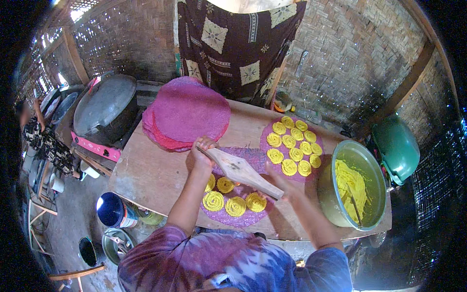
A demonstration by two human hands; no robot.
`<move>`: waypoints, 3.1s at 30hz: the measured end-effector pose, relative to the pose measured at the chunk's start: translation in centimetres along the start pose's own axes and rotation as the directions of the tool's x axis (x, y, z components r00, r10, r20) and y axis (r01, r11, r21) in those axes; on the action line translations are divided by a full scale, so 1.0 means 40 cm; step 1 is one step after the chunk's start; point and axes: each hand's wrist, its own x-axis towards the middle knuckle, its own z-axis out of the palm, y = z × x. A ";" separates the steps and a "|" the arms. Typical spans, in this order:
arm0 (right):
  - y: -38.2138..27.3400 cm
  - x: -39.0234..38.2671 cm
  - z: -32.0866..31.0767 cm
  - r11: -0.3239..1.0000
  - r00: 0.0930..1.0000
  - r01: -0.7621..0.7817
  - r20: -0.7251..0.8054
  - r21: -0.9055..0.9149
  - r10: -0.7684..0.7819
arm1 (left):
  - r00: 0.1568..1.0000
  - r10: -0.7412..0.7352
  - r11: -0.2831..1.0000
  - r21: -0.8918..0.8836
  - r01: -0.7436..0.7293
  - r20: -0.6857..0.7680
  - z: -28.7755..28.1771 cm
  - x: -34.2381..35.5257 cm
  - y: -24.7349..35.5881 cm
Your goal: The person uses a wooden press to shape yellow dough into small spiral discs on a pink cloth. They repeatedly scoop dough from a metal bowl, load the press, and release the shaped pieces onto the cloth.
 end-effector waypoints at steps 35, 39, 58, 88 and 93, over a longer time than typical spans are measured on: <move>-0.151 -0.103 0.069 0.939 0.954 0.289 0.142 -0.186 -0.266 | 0.950 0.179 0.876 0.398 -0.272 0.256 0.305 -0.086 0.051; -0.156 -0.219 0.079 0.689 0.902 0.365 0.053 -0.626 -0.429 | 0.926 -0.302 -0.138 0.951 -0.277 0.226 0.214 -0.279 -0.066; -0.256 -0.244 0.260 -0.367 0.070 0.816 0.705 -0.448 -0.706 | 0.549 -0.781 -0.230 0.954 0.191 -0.298 0.380 -0.339 -0.211; 0.174 -0.608 -0.451 0.280 0.141 -0.943 -0.977 -0.181 -0.157 | 0.889 0.063 0.324 0.834 -0.448 0.453 0.409 -0.038 -0.178; 0.110 -0.722 -0.409 0.240 0.118 -0.950 -0.944 -0.198 -0.309 | 0.816 -0.094 -0.375 0.739 -0.560 0.571 0.228 0.058 -0.138</move>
